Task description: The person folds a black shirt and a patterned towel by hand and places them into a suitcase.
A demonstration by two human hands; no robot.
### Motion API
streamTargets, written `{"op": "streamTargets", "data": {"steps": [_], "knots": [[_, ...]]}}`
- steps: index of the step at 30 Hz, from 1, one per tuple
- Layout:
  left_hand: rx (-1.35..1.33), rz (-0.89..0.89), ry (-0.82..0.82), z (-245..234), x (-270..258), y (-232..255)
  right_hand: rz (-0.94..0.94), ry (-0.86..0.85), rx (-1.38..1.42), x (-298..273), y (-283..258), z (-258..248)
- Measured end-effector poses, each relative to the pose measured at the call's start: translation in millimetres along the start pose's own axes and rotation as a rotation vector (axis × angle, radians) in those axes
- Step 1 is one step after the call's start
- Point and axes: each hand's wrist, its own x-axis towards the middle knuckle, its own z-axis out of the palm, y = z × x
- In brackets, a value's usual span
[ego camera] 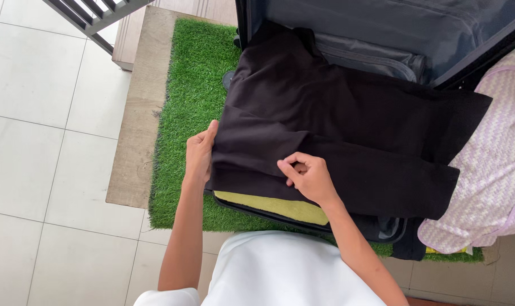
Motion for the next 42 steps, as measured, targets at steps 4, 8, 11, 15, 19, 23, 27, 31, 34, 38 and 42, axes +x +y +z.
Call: {"op": "streamTargets", "data": {"steps": [4,8,11,15,19,23,27,31,34,38,42], "knots": [[0.265,0.235,-0.080,-0.4,2.3,1.9,0.004,0.028,0.136,-3.2,-9.4,9.3],[0.168,0.092,-0.188,1.6,-16.1,24.1,0.198,-0.064,0.100,-16.0,-25.7,4.7],[0.394,0.081,-0.172,6.8,-23.4,35.8,0.302,-0.098,-0.107,-24.2,-37.9,-2.3],[0.804,0.417,-0.091,18.1,-15.4,42.5,0.201,0.003,-0.459,-23.8,-47.9,-15.5],[1.003,0.818,-0.062,45.5,-10.1,38.0,-0.350,0.228,-0.470,-15.0,-49.2,-8.1],[1.126,0.834,-0.069,72.3,-31.4,7.8,-0.579,0.149,-0.580,-1.1,-36.5,24.9],[1.257,0.784,-0.026,73.2,-35.3,-12.8,-0.520,0.071,-0.879,4.5,-13.9,33.4],[1.327,0.767,0.002,74.1,-30.0,-18.4,-0.406,0.163,-0.997,-4.2,5.9,4.4],[1.345,0.722,-0.009,76.8,-29.0,-14.8,-0.313,0.243,-1.041,-13.1,24.6,-30.4],[1.368,0.714,-0.009,76.9,-28.2,-15.0,-0.259,0.320,-1.003,-27.5,62.1,-85.9],[1.434,0.731,0.000,78.2,-25.1,-17.6,-0.289,0.373,-0.951,-42.8,85.4,-107.5]]}}
